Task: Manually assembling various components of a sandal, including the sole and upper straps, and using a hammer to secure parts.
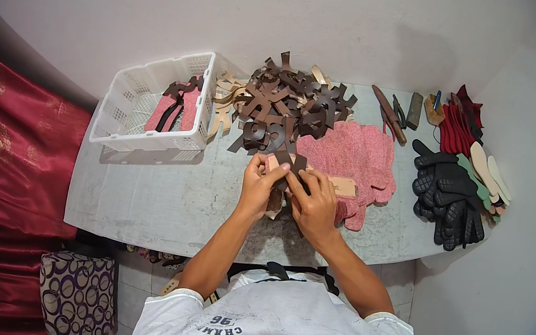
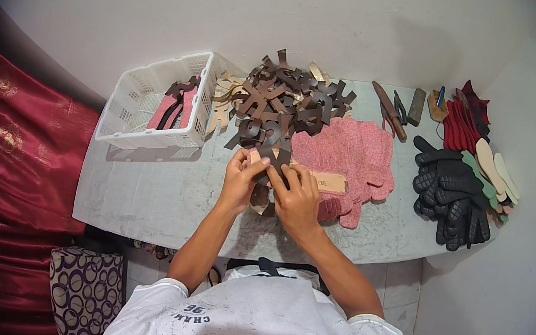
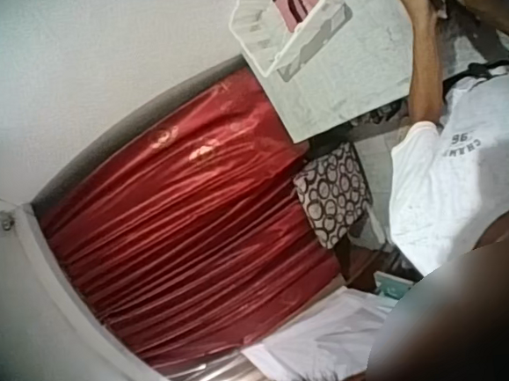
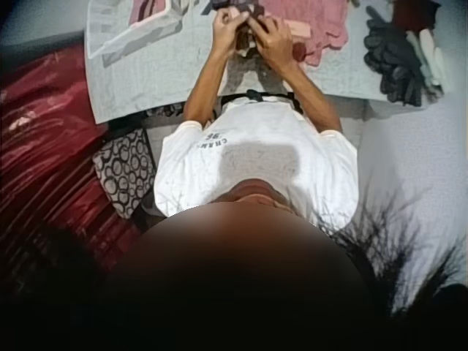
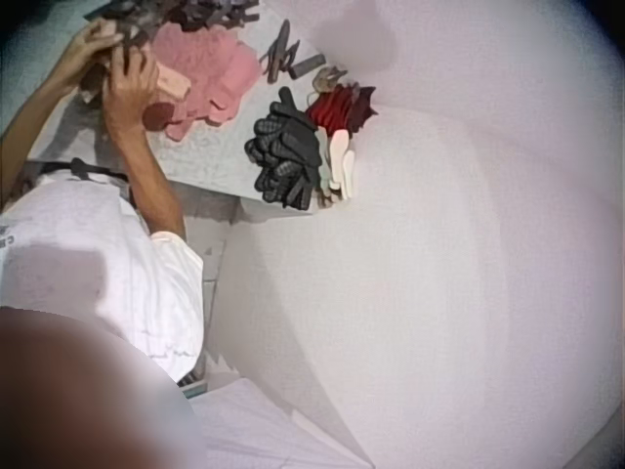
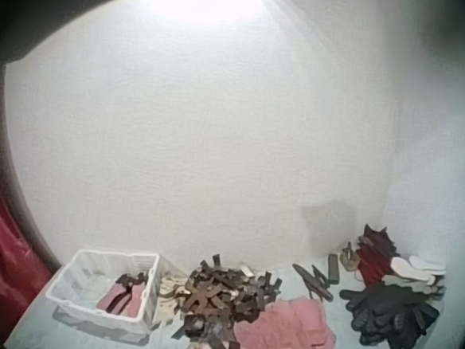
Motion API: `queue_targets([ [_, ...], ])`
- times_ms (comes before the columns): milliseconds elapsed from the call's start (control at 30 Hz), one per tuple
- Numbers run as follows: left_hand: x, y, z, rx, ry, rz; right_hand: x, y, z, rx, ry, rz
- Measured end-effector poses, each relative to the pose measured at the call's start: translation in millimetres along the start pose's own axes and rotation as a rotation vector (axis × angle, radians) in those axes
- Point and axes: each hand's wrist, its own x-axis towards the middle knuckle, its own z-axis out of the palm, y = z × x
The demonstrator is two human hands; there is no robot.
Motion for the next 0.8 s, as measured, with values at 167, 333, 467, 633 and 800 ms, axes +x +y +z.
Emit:
queue_targets([
  [167, 4.1, -7.9, -3.4, -0.013, 0.080, 0.015, -10.0, -2.2, 8.9, -0.018, -0.022, -0.041],
  [333, 6.2, -10.5, -14.7, -0.013, 0.040, 0.034, -12.6, -9.4, 5.8, 0.002, -0.074, -0.045],
  [467, 9.0, -4.6, -17.7, -0.011, 0.046, 0.018, -13.6, -0.4, 2.1, 0.097, -0.034, -0.036],
  [633, 6.6, -8.5, -14.3, 0.029, -0.017, -0.049, -11.9, 24.2, 8.8, 0.185, 0.042, -0.004],
  [800, 14.2, -7.4, -29.8, 0.093, -0.069, -0.098, -6.6, 20.0, 8.0, 0.276, 0.031, 0.252],
])
